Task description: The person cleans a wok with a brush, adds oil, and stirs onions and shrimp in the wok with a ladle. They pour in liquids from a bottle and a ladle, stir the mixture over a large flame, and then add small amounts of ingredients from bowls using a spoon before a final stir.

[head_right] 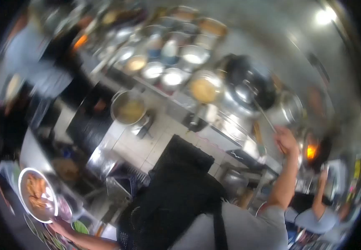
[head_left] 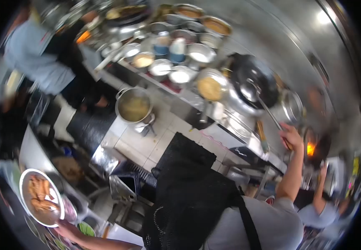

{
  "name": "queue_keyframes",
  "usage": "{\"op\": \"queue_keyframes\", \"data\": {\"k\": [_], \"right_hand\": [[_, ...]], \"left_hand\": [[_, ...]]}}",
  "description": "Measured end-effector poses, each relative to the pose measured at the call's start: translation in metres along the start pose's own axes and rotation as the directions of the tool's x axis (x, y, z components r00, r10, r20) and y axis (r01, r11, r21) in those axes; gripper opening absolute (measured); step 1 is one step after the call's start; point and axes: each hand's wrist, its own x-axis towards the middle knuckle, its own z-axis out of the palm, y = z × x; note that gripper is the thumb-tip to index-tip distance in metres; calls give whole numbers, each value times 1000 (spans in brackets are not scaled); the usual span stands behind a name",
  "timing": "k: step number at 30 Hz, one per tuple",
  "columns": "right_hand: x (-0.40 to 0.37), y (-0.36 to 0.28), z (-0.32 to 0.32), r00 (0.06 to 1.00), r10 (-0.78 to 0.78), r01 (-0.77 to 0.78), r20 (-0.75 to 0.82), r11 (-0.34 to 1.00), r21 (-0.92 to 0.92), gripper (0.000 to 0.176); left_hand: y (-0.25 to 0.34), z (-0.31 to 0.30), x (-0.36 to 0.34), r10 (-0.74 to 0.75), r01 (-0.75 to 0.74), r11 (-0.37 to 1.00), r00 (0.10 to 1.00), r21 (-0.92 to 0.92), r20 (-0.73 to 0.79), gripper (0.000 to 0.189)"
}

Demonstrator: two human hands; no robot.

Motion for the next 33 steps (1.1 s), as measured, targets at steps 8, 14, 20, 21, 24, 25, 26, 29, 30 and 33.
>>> {"op": "queue_keyframes", "data": {"k": [8,14,20,21,24,25,26,29,30,33], "right_hand": [[124,129,30,899,-202,164,-388,978,-130,47],[177,164,52,838,-146,189,-525,981,29,44],[140,189,11,942,-197,230,-272,969,95,48],[125,191,3,937,-221,226,-269,974,-15,50],[117,234,-7,839,-403,345,-365,913,-216,54],[109,238,-18,877,-339,248,-339,926,-285,55],[100,239,-28,909,-269,148,-318,922,-357,56],[88,242,-45,907,-284,154,-312,911,-383,57],[87,241,-47,892,-311,181,-328,910,-373,58],[107,242,-39,849,-381,277,-365,911,-306,58]], "left_hand": [[-25,260,-259,-234,303,952,612,49,755,35],[15,446,-489,-182,482,874,211,60,960,38],[9,589,-641,221,-363,923,219,-131,950,42],[13,603,-656,434,-689,679,99,-254,895,42],[26,636,-701,577,-652,648,85,-393,812,37],[30,645,-708,584,-653,642,78,-401,808,37],[35,651,-716,552,-664,653,88,-364,829,31],[42,667,-727,537,-694,641,100,-328,838,24],[44,669,-728,562,-692,644,139,-326,816,24],[36,677,-713,658,-704,616,214,-353,722,23]]}}
